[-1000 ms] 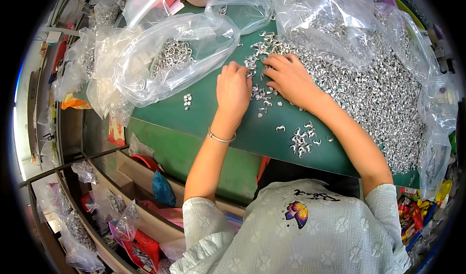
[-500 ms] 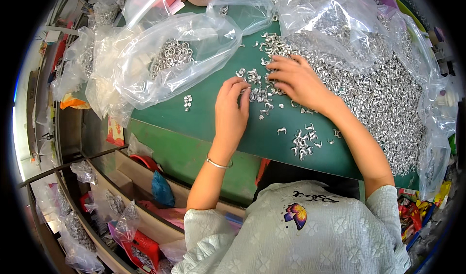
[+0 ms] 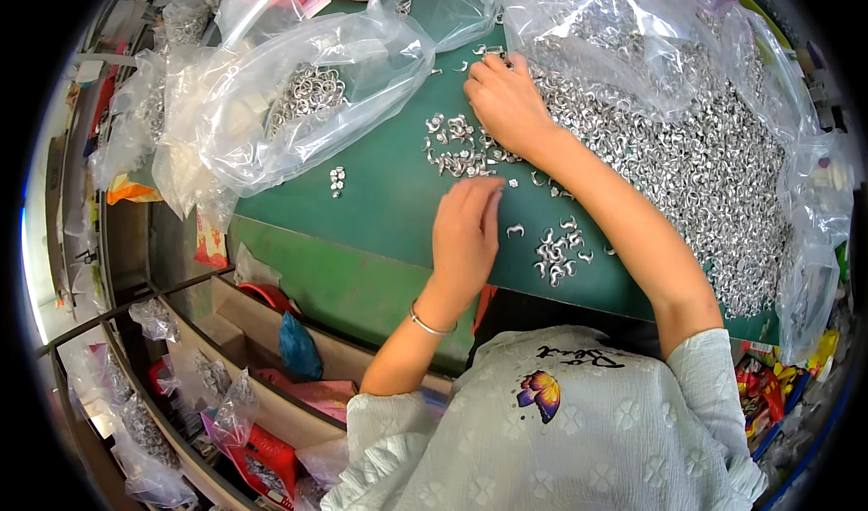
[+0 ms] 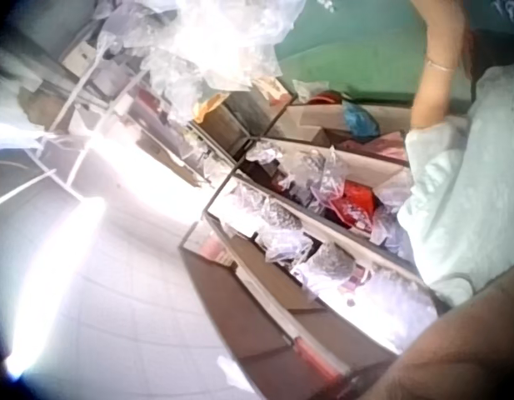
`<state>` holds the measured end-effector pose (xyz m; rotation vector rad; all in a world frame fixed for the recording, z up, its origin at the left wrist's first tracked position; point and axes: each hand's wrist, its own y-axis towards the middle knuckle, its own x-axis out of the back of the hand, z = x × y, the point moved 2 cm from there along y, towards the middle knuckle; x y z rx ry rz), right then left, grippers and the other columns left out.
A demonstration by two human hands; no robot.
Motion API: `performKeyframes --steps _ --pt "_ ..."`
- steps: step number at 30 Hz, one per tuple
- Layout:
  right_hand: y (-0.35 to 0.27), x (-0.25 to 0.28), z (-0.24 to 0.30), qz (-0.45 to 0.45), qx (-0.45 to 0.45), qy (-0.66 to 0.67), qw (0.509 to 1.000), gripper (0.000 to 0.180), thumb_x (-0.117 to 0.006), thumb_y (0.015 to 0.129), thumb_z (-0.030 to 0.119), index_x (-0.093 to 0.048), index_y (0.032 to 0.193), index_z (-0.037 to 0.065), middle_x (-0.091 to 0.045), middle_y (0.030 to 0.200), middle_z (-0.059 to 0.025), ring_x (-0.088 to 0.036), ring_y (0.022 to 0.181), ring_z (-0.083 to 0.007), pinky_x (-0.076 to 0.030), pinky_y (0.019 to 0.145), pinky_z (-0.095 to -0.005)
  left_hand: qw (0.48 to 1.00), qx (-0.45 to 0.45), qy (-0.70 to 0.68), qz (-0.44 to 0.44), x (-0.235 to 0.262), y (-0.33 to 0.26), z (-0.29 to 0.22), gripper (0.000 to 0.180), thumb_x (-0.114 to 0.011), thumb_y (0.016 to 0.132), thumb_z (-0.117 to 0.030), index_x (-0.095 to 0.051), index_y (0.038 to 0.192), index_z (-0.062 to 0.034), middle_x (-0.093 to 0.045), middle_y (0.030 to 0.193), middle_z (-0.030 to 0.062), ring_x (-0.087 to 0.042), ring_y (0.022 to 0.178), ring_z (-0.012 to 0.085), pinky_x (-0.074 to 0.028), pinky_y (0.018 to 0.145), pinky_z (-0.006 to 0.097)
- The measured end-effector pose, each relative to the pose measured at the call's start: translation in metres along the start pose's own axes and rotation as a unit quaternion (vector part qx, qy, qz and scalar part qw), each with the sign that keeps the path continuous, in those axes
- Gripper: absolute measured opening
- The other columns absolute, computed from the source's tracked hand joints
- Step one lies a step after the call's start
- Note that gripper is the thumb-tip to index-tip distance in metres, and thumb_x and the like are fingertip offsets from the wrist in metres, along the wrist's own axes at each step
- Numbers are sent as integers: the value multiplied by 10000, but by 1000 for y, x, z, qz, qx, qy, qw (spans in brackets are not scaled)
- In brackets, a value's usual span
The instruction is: The person sorts through small silver-colored metal components on a green work surface by hand, separating specific pieces from a large pile and grouping them together.
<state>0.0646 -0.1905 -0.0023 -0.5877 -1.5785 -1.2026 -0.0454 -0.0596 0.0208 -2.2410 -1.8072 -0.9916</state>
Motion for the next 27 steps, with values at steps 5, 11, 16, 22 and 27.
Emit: performKeyframes --steps 5,11,16,22,27 --pt "-10 8 -10 -61 2 102 993 52 -648 798 63 -606 821 44 -588 846 -60 -550 935 -248 -381 880 -404 999 7 -1 33 -16 -34 -15 181 -627 806 78 -643 965 -5 -590 970 125 -580 848 294 -482 744 347" --pt "-42 47 -19 -105 -150 339 923 96 -675 792 105 -629 867 65 -629 794 -69 -564 790 -279 -425 777 -379 996 -13 -31 82 -34 -50 -22 256 -653 795 50 -626 1046 11 -580 1042 138 -555 962 316 -455 841 377" --pt "-98 88 -2 161 -39 367 915 81 -689 776 105 -634 778 46 -593 770 -75 -562 808 -268 -439 771 -381 998 40 -53 -10 -19 -49 -20 302 -610 826 67 -601 1122 10 -577 1123 167 -561 1041 344 -452 907 388" --pt "-109 85 -2 196 -9 332 923 64 -684 772 83 -630 773 49 -550 796 -70 -542 850 -267 -428 800 -377 988 59 138 -42 5 -25 1 270 -612 845 2 -602 1114 -17 -559 1134 136 -534 1028 310 -405 865 391" --pt "-78 52 32 58 -53 222 972 92 -690 774 128 -636 793 57 -561 870 -78 -532 911 -259 -415 794 -369 991 37 131 1 -6 -24 10 262 -641 825 26 -608 1082 -12 -570 1068 123 -554 936 278 -448 795 368"
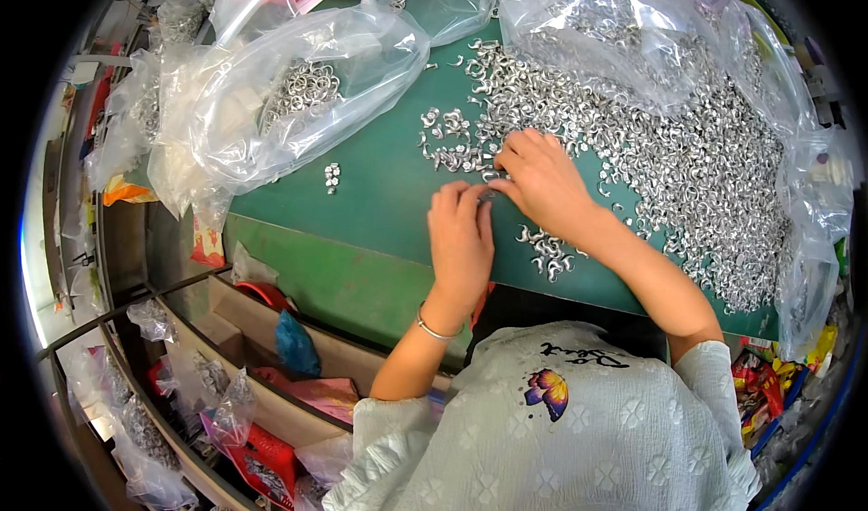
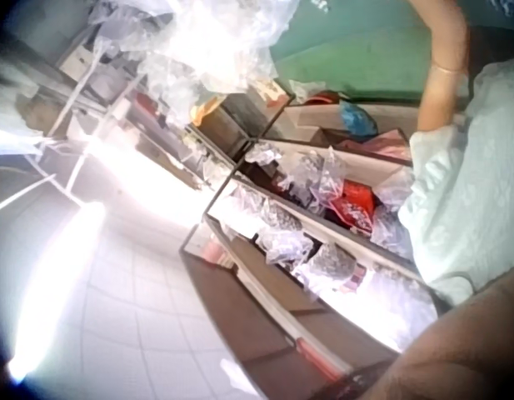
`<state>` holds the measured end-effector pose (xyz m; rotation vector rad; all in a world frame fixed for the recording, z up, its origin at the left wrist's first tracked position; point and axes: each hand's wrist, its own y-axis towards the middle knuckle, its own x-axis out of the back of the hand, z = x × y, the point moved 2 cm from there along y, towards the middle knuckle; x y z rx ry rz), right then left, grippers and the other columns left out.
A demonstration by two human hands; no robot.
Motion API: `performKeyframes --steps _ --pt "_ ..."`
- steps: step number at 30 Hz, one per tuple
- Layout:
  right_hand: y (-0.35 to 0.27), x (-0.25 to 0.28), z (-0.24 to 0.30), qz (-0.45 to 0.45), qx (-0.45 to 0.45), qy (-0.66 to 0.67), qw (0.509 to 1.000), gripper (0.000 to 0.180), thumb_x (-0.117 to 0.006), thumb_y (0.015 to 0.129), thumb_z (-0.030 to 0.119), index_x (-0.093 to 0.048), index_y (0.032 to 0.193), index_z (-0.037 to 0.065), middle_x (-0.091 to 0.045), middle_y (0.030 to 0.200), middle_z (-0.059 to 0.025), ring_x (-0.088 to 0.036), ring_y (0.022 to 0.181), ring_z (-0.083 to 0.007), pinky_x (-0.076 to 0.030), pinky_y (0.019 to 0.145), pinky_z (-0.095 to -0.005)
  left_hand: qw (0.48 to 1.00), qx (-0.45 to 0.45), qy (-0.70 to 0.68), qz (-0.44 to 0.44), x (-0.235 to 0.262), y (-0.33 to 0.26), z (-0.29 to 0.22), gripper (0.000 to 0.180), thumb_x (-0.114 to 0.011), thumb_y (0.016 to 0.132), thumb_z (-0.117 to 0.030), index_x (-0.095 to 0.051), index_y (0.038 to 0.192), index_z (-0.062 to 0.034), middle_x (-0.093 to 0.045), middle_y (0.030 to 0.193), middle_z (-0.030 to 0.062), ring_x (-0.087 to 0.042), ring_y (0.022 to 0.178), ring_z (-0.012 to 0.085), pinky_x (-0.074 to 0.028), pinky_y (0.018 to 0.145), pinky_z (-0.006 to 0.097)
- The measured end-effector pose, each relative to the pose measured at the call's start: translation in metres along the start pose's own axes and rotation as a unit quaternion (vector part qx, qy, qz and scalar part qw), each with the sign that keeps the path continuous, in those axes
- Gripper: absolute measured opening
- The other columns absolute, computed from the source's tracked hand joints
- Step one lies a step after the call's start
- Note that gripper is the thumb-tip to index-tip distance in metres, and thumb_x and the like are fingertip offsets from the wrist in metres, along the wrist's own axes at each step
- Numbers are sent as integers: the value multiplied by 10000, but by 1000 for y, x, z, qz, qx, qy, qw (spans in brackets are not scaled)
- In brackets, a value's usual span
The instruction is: The person sorts through small silver-colored metal components on a green work surface by hand, separating specific pieces from a large pile and grouping them together.
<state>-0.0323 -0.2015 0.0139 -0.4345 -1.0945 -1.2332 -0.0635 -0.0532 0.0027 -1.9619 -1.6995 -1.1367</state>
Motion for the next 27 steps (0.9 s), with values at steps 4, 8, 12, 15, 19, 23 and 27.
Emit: performKeyframes --steps 4,8,12,15,19,23,27 --pt "7 -7 4 1 9 -22 1000 100 -697 766 125 -634 806 58 -567 857 -79 -535 894 -257 -406 778 -364 997 30 -63 -34 -2 -7 0 258 -644 814 56 -604 1061 -7 -573 1050 132 -582 850 259 -488 730 345" --pt "1 14 -7 39 -52 57 996 89 -685 764 81 -627 820 45 -593 784 -91 -562 830 -273 -420 776 -375 998 7 -54 -32 1 -7 1 244 -653 807 56 -610 1040 -3 -576 1039 133 -579 855 261 -483 742 346" --pt "-18 39 -2 57 -71 158 983 111 -692 753 45 -627 840 23 -622 767 -111 -590 790 -311 -460 795 -406 999 -19 -29 -32 -4 3 9 233 -672 803 29 -615 1027 -1 -575 1038 133 -575 886 275 -474 778 355" --pt "-45 38 -6 213 -28 164 963 129 -702 753 66 -628 850 22 -618 785 -110 -588 798 -316 -465 799 -409 995 13 -81 -62 -2 9 11 239 -671 807 14 -615 1039 2 -569 1055 139 -564 938 293 -463 816 369" --pt "-33 47 -2 172 -28 87 981 144 -706 760 97 -625 854 21 -609 831 -106 -581 868 -316 -462 817 -410 988 -1 34 -148 11 25 17 280 -649 805 32 -612 1080 -11 -557 1110 148 -531 1034 331 -443 870 400" --pt "4 17 14 7 51 100 994 200 -704 761 123 -633 917 20 -603 1075 -88 -544 1053 -276 -392 928 -402 997 -33 51 -49 15 39 28 258 -634 795 61 -612 1042 -10 -572 1112 135 -547 1022 331 -447 860 400" --pt "2 -4 11 37 98 3 995 179 -679 768 84 -653 940 45 -589 1145 -70 -497 1154 -244 -372 969 -393 998 -22 -36 -36 19 31 43 218 -617 798 98 -599 996 9 -584 1073 122 -590 894 260 -483 747 321"
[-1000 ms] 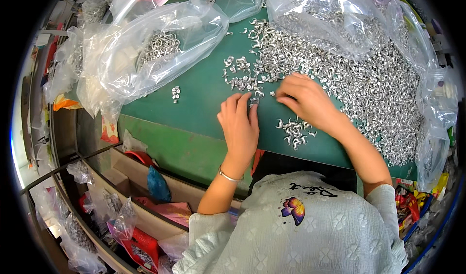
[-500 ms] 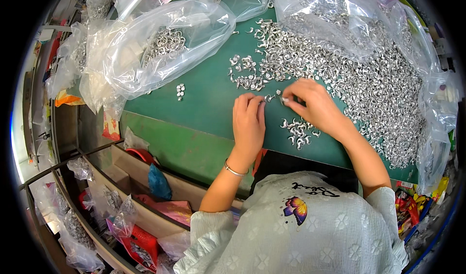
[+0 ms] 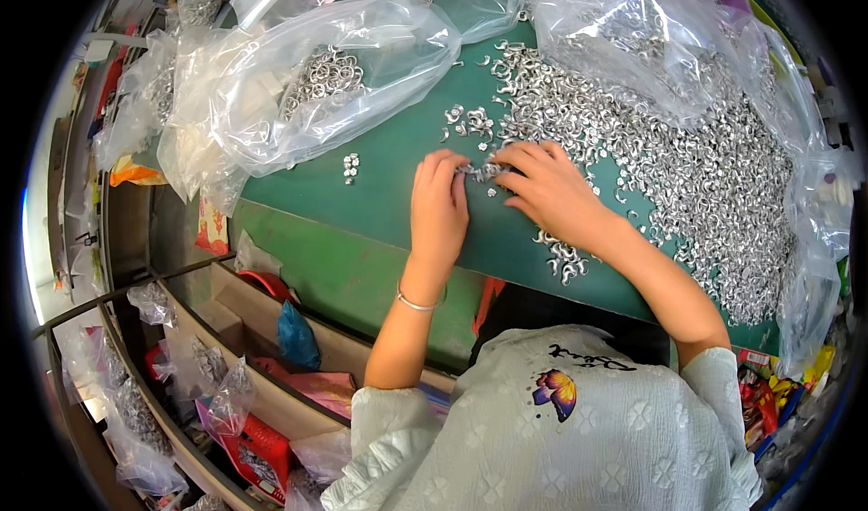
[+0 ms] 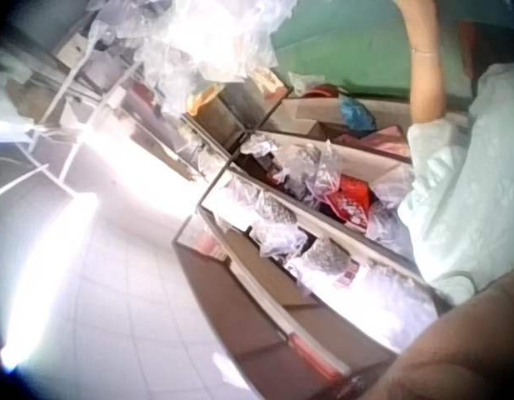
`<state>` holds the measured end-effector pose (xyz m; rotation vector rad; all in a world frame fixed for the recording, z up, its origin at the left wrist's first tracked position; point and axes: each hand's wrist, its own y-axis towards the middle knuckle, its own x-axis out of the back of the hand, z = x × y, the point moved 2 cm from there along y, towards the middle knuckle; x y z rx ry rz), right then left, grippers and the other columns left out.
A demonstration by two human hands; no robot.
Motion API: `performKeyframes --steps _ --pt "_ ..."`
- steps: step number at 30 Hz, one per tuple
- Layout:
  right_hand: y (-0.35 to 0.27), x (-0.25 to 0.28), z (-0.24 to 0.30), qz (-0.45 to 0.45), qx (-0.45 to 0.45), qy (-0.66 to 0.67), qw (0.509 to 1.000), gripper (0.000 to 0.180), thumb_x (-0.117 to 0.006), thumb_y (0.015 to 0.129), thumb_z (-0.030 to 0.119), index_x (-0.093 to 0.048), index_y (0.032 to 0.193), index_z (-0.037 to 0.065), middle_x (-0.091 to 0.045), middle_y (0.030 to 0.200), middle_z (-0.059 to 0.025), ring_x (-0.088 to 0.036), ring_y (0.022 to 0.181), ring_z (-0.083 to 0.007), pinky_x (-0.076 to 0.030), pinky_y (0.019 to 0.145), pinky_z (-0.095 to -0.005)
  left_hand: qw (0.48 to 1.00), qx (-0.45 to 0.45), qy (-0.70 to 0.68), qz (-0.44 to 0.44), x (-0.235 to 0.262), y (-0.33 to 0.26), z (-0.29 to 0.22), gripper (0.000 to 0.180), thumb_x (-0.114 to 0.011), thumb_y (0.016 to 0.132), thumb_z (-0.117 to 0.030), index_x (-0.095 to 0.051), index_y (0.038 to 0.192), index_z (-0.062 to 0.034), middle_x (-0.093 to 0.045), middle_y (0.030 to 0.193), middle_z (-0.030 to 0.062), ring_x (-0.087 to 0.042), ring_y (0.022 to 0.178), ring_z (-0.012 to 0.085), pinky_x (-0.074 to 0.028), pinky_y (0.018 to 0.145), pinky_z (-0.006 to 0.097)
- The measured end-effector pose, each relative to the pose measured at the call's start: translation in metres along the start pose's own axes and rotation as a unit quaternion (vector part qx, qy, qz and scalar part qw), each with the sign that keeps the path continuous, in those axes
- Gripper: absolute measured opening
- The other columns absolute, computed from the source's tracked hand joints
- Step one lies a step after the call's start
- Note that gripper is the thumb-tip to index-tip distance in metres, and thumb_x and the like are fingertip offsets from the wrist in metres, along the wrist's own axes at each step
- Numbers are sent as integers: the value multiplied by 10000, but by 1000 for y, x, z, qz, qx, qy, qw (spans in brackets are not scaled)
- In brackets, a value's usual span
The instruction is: The person sorts through small silver-colored metal components on a green work surface by hand, separating specific pieces from a large pile and grouping them together.
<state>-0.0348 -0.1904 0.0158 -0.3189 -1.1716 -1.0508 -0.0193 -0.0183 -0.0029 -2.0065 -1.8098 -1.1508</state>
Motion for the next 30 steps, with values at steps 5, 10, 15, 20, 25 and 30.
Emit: performKeyframes --steps 5,10,15,20,25,30 --pt "-14 14 -20 -24 -70 -21 997 193 -675 761 67 -643 952 64 -590 1110 -56 -500 1137 -237 -373 950 -392 988 93 -113 -39 9 -17 -4 243 -578 842 123 -611 1054 10 -576 1026 95 -584 811 135 -493 645 245" --pt "8 -2 -9 -47 -6 0 999 199 -690 769 103 -640 959 75 -577 1114 -52 -501 1099 -239 -363 925 -411 969 147 -168 -104 9 -9 9 233 -544 879 118 -605 1092 46 -583 1050 90 -595 865 117 -510 717 238" --pt "11 4 -19 -107 -76 -98 987 223 -706 760 123 -642 970 84 -569 1107 -52 -498 1103 -237 -362 930 -407 988 89 -56 -109 19 -14 8 235 -596 849 85 -629 1070 12 -603 1036 109 -618 881 173 -499 737 264" --pt "6 -3 8 -42 13 19 999 199 -683 768 114 -632 956 77 -566 1045 -74 -514 1042 -241 -381 891 -403 996 92 9 -22 21 -36 -15 368 -758 744 -80 -620 1083 -45 -549 1076 119 -520 999 305 -413 866 388" --pt "4 -2 -10 -60 -32 -65 996 173 -675 772 106 -628 935 69 -572 1004 -59 -513 988 -230 -369 868 -396 995 90 -30 41 17 -51 -14 360 -770 727 -71 -620 1051 -31 -564 1026 96 -550 888 269 -439 808 363" --pt "21 -5 5 -90 -20 40 995 232 -709 751 109 -621 961 66 -576 983 -44 -511 970 -237 -372 850 -379 994 79 -18 -79 19 -20 3 298 -687 765 44 -627 1050 -18 -605 971 99 -575 807 202 -463 683 292"
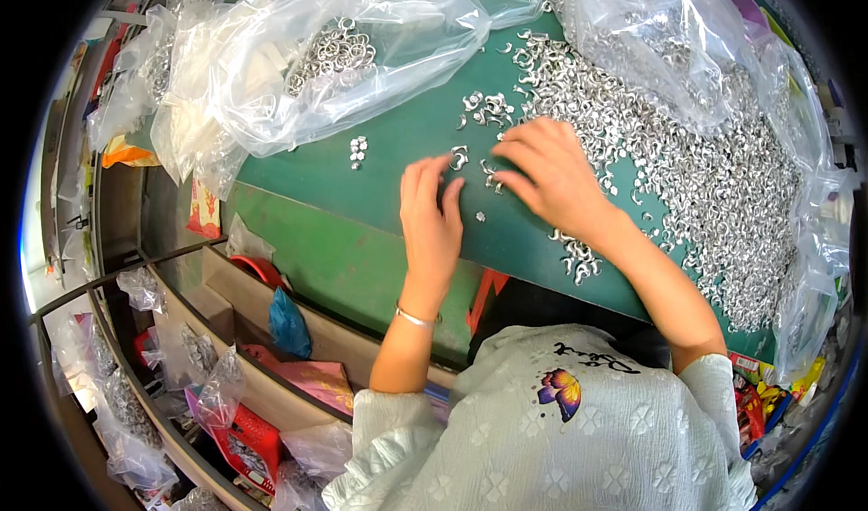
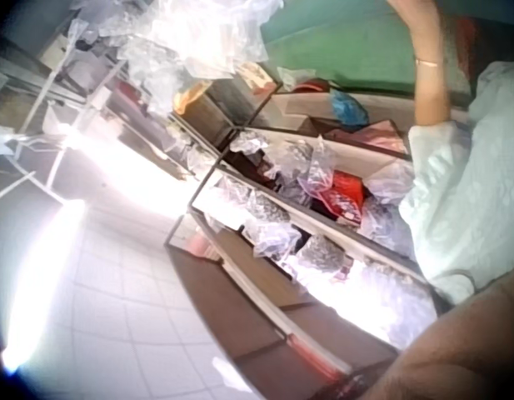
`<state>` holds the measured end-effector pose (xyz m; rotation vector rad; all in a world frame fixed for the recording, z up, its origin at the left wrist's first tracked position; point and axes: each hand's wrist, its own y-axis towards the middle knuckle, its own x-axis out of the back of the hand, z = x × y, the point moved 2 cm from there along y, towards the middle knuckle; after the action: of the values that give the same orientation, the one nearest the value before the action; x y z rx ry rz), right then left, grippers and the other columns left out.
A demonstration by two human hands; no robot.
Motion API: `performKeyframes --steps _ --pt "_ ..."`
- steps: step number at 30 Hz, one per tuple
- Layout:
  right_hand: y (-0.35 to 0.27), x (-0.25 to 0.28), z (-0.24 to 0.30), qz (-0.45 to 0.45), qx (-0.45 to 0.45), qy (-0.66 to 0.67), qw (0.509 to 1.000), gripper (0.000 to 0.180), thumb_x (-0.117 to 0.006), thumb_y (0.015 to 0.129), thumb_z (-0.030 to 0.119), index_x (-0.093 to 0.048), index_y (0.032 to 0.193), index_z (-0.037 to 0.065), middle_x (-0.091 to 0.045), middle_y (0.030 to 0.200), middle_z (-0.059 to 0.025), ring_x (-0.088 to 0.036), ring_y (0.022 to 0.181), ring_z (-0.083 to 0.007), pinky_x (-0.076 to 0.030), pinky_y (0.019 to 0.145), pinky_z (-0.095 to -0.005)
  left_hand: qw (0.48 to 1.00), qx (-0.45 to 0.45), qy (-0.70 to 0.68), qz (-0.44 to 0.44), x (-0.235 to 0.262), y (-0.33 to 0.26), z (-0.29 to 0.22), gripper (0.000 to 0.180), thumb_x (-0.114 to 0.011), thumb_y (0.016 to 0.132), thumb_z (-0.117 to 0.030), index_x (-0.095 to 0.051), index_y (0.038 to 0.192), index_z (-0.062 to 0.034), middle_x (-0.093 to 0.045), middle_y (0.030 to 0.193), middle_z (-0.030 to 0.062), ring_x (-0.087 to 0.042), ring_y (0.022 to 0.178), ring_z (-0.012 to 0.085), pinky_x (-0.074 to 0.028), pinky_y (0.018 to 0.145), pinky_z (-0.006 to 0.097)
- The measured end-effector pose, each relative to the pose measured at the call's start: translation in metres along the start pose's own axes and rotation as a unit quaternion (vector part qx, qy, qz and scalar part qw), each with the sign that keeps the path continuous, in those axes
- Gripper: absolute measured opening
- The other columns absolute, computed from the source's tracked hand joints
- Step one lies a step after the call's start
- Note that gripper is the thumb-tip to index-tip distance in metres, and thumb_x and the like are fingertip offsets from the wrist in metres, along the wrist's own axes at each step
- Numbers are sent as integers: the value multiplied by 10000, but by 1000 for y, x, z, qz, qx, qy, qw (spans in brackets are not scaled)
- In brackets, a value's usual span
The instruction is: The person sorts through small silver-colored metal components on a green work surface by hand, separating specific pieces from a large pile and grouping them together.
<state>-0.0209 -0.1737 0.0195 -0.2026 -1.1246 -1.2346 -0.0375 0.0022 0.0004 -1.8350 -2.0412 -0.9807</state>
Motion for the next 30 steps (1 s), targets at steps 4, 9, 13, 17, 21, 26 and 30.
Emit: performKeyframes --steps 4,9,13,17,21,26,30 --pt "-1 -17 -3 64 8 -13 998 222 -713 749 119 -625 948 74 -574 987 -47 -510 980 -240 -379 839 -370 992 -42 116 12 -10 13 2 232 -707 761 27 -607 968 -1 -595 947 112 -571 861 256 -475 708 334" --pt "-8 16 -21 16 -34 -79 996 163 -706 750 88 -639 897 72 -571 982 -37 -506 975 -233 -378 833 -368 995 -79 67 -13 -4 11 14 170 -709 770 20 -601 901 9 -602 912 105 -594 789 246 -480 669 332" --pt "-12 17 -17 21 -55 -28 998 163 -695 756 62 -647 912 75 -570 983 -34 -506 971 -230 -373 830 -368 998 -28 32 -42 -1 13 11 142 -678 793 22 -594 906 3 -605 913 118 -579 804 274 -460 727 364" --pt "-19 28 -8 21 -54 -48 997 168 -687 764 62 -650 927 72 -572 974 -35 -511 952 -231 -376 819 -365 997 -58 12 -43 2 2 -19 116 -673 798 25 -611 892 -5 -621 894 112 -601 794 266 -456 681 343" --pt "-24 33 -21 10 -83 -56 995 161 -682 767 63 -653 925 71 -573 946 -39 -513 937 -234 -379 805 -363 986 -123 -24 111 -21 -44 -65 171 -705 759 14 -632 910 -19 -623 947 100 -596 882 258 -454 743 364" --pt "-18 37 -16 79 -72 -54 993 209 -693 761 82 -651 965 67 -569 931 -51 -514 927 -246 -385 791 -366 984 -77 -50 151 -42 -62 -63 234 -702 770 0 -642 995 -20 -610 1036 126 -580 931 293 -445 828 375" --pt "-6 17 -17 51 -49 -83 994 298 -700 774 119 -633 1058 60 -576 1095 -74 -500 1091 -272 -382 912 -393 996 -65 14 61 -21 -36 -42 267 -669 801 11 -641 1065 -15 -610 1057 147 -569 977 317 -443 872 383"
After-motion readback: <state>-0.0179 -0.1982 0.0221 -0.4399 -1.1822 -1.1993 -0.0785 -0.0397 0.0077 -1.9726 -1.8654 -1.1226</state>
